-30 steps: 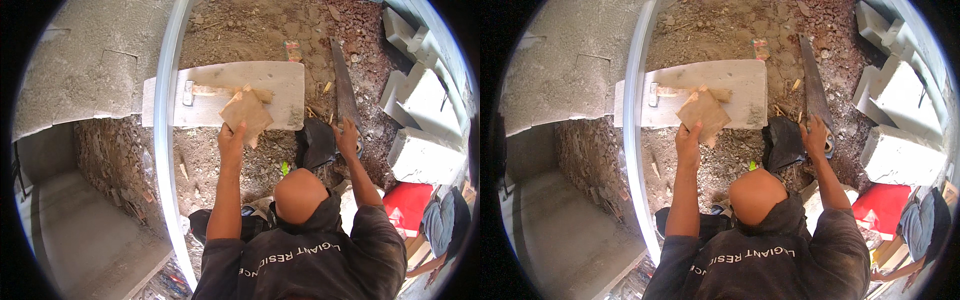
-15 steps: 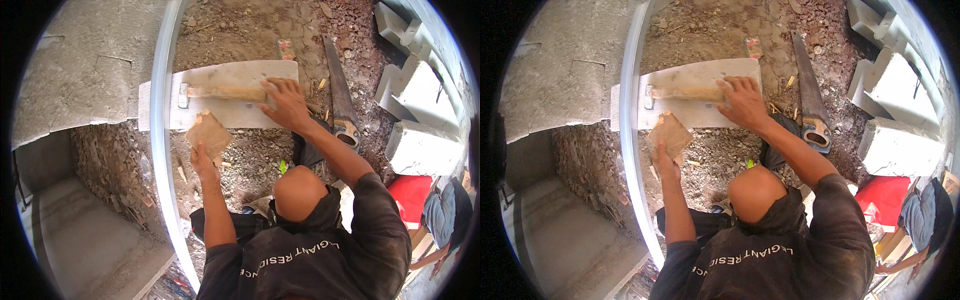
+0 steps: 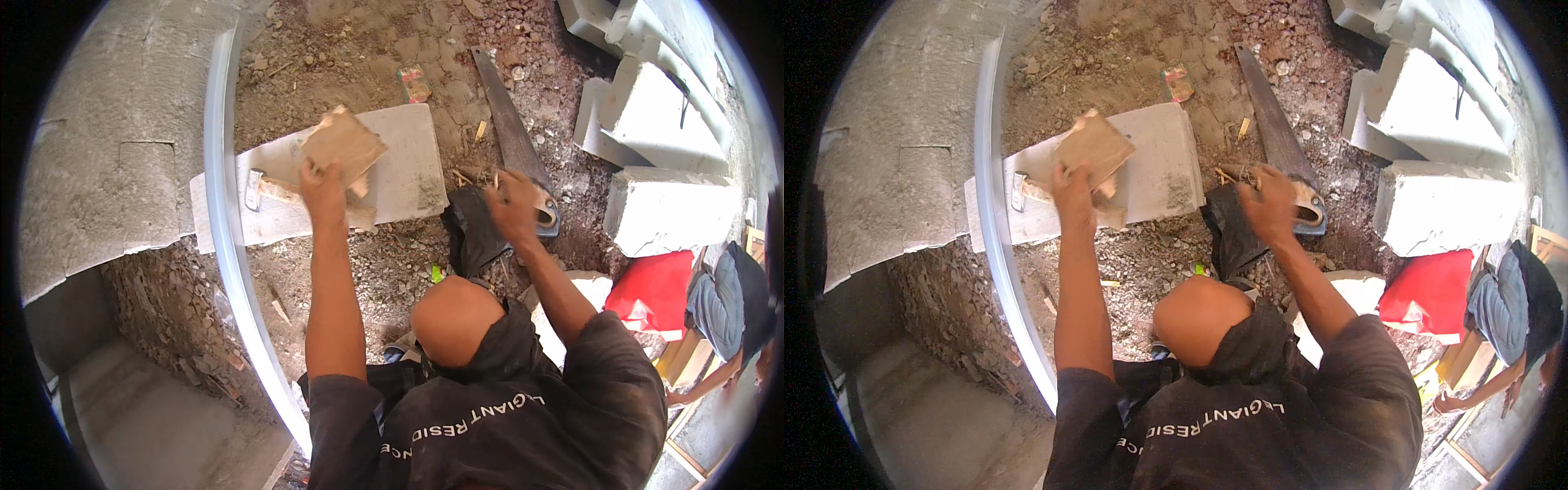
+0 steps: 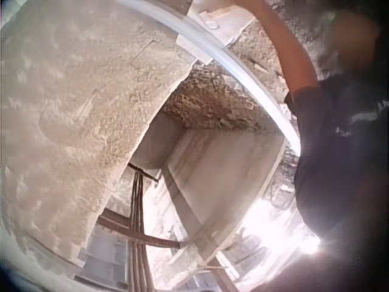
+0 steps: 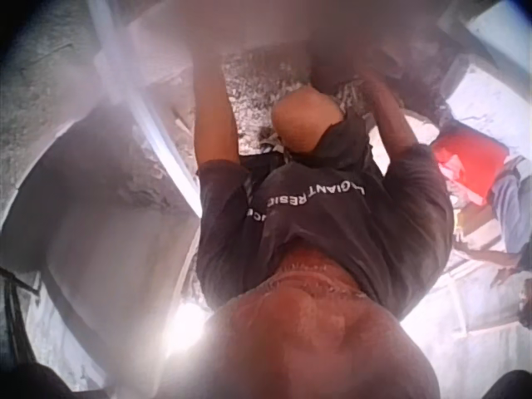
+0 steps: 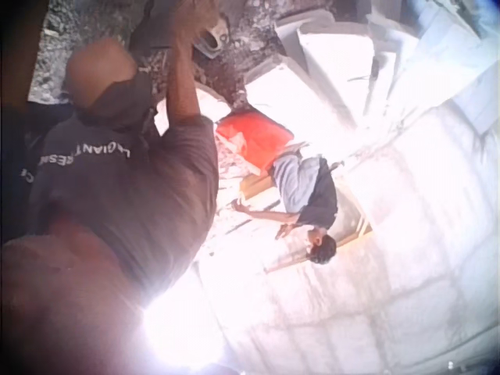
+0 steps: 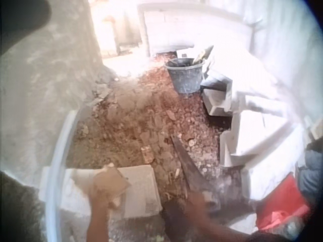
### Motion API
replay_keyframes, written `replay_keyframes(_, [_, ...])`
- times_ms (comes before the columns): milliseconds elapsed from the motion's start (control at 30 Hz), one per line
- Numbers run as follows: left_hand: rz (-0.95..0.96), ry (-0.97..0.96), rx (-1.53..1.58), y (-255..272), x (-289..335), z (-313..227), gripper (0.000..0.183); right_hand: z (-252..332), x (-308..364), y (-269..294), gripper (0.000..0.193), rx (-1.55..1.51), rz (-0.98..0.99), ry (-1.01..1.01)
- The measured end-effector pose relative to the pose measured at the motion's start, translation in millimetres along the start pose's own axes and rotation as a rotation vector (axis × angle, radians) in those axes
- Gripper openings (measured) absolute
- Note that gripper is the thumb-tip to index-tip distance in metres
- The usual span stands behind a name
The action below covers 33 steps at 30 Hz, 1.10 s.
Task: The person secures a long metal frame to a concrete wall using a hammer and nails. They then pick up a hand saw and cut a small piece of wood.
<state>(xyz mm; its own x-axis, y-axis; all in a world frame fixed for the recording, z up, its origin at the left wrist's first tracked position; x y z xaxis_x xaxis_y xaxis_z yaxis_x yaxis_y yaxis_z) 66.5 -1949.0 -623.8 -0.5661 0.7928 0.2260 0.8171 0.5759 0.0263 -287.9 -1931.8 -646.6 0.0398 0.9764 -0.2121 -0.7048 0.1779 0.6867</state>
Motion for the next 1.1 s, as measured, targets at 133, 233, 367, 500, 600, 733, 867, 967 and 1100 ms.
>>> replay_keyframes(133, [0.099, 0.122, -0.106, -39.3, -13.8, 15.2, 0.056, -114.9, 75.6, 0.1, 0.041, 0.387, 0.37, -0.227])
replay_keyframes(233, [0.109, -0.029, -0.484, -44.6, -17.0, -2.0, 0.061, -127.4, 97.6, -13.3, 0.043, 0.441, 0.504, -0.081])
replay_keyframes(367, [0.008, -0.283, -1.112, -44.5, -11.5, -21.5, 0.068, -130.5, 94.9, -23.4, 0.052, 0.528, 0.563, 0.048])
replay_keyframes(500, [0.091, -0.437, -1.221, -64.2, -19.8, -11.9, 0.062, -155.9, 90.6, -33.3, 0.05, 0.546, 0.681, 0.001])
replay_keyframes(600, [0.049, -0.49, -1.236, -63.5, -35.1, -12.5, 0.053, -138.8, 78.6, -18.3, 0.05, 0.406, 0.714, -0.108])
replay_keyframes(733, [0.011, -0.43, -1.244, -64.2, -45.1, -5.6, 0.047, -60.2, 53.3, 36.8, 0.041, 0.107, 0.41, -0.024])
replay_keyframes(867, [-0.082, -0.363, -1.222, -70.9, -38.8, 1.5, 0.046, -46.1, 35.6, 83.5, 0.022, -0.108, 0.155, -0.275])
replay_keyframes(967, [-0.123, -0.341, -1.213, -73.0, -33.0, 5.3, 0.046, 6.2, 14.4, 120.2, 0.017, -0.262, 0.073, -0.31])
replay_keyframes(1100, [-0.127, -0.321, -1.199, -77.0, -30.0, 5.8, 0.046, 51.5, 16.9, 140.0, 0.02, -0.406, -0.016, -0.183])
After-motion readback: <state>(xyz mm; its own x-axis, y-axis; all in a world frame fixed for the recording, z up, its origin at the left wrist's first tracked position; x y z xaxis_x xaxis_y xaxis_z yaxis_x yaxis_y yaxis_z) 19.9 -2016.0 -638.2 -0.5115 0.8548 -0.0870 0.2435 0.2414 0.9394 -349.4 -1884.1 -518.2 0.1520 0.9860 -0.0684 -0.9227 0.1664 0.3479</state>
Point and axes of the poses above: each hand's wrist, its own x-axis away from the middle knuckle, its own y-axis out of the back of the hand, z = x × y, the point moved 10 cm from there along -x, towards the middle knuckle, and after that the axes turned 2 degrees about -y, right-handed, at the moved point
